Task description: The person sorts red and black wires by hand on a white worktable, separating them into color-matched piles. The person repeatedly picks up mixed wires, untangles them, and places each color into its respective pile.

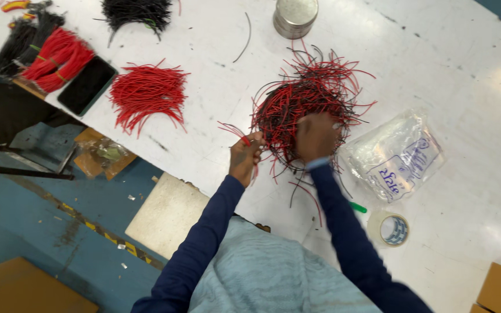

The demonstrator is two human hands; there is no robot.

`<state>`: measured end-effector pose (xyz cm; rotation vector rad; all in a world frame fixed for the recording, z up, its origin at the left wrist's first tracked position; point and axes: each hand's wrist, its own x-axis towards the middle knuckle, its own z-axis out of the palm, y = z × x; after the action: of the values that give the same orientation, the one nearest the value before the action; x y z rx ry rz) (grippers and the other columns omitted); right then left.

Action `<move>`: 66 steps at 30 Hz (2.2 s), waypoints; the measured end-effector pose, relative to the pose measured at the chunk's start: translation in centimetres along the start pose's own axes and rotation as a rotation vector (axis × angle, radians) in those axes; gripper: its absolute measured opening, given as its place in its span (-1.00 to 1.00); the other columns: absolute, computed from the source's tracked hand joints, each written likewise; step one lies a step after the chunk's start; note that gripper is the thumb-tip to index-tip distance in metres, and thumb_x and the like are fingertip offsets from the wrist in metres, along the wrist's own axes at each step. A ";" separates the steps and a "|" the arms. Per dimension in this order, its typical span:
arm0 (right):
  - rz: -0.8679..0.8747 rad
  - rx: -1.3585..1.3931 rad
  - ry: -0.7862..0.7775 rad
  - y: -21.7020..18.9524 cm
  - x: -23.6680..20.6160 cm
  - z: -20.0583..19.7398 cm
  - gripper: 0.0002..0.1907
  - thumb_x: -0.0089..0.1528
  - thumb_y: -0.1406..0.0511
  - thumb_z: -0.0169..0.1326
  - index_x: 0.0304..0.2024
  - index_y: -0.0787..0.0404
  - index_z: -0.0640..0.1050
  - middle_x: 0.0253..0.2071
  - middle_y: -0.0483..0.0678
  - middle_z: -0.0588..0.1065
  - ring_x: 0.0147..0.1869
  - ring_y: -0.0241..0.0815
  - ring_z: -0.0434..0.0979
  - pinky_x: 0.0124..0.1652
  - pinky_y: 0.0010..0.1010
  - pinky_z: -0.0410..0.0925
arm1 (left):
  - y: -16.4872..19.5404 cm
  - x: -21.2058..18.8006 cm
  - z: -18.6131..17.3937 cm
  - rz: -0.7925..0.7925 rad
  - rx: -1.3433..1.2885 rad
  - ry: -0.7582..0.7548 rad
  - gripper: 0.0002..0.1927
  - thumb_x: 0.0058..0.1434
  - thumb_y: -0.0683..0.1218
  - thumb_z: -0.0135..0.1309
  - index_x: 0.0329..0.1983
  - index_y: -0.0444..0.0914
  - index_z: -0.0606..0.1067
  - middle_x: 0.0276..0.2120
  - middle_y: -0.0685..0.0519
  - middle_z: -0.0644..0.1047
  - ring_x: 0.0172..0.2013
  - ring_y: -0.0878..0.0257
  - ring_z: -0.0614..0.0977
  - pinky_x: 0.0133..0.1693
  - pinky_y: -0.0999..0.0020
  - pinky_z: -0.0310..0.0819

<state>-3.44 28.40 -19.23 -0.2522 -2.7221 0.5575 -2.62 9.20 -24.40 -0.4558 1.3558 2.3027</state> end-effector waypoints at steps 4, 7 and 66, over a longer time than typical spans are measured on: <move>-0.059 0.573 -0.290 -2.8 -5.3 0.9 -0.91 0.20 0.29 0.17 -0.31 0.17 0.62 -0.22 0.02 0.54 -0.13 0.05 0.59 -0.12 -0.14 0.45 | 0.4 0.9 0.3 -0.098 -0.002 0.017 -0.64 0.42 -0.01 -0.01 0.02 -0.43 0.50 -0.41 0.11 0.59 -0.53 0.42 0.38 -0.49 0.52 0.27; 0.076 0.420 -0.223 0.7 -2.5 1.0 -0.95 0.29 0.32 0.20 -0.20 0.12 0.65 -0.15 0.02 0.53 -0.07 0.05 0.56 -0.11 -0.12 0.43 | 0.6 0.9 0.2 0.024 0.105 0.121 -0.54 0.50 0.05 -0.07 -0.03 -0.47 0.58 -0.62 0.17 0.31 -0.61 0.41 0.24 -0.58 0.50 0.13; -0.081 -0.067 0.118 -3.1 7.5 5.1 -0.83 0.14 0.25 0.29 -0.38 0.24 0.69 -0.25 0.19 0.56 -0.17 0.23 0.55 -0.33 -0.04 0.42 | 1.6 -2.5 -4.5 0.041 -0.308 0.289 -0.58 0.43 0.18 -0.08 -0.08 -0.28 0.41 -0.47 0.12 0.41 -0.61 0.40 0.33 -0.57 0.47 0.22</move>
<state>-12.57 25.62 -20.06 -0.1842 -2.6264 0.4154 -1.02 4.08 -24.09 -0.8947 1.1402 2.5667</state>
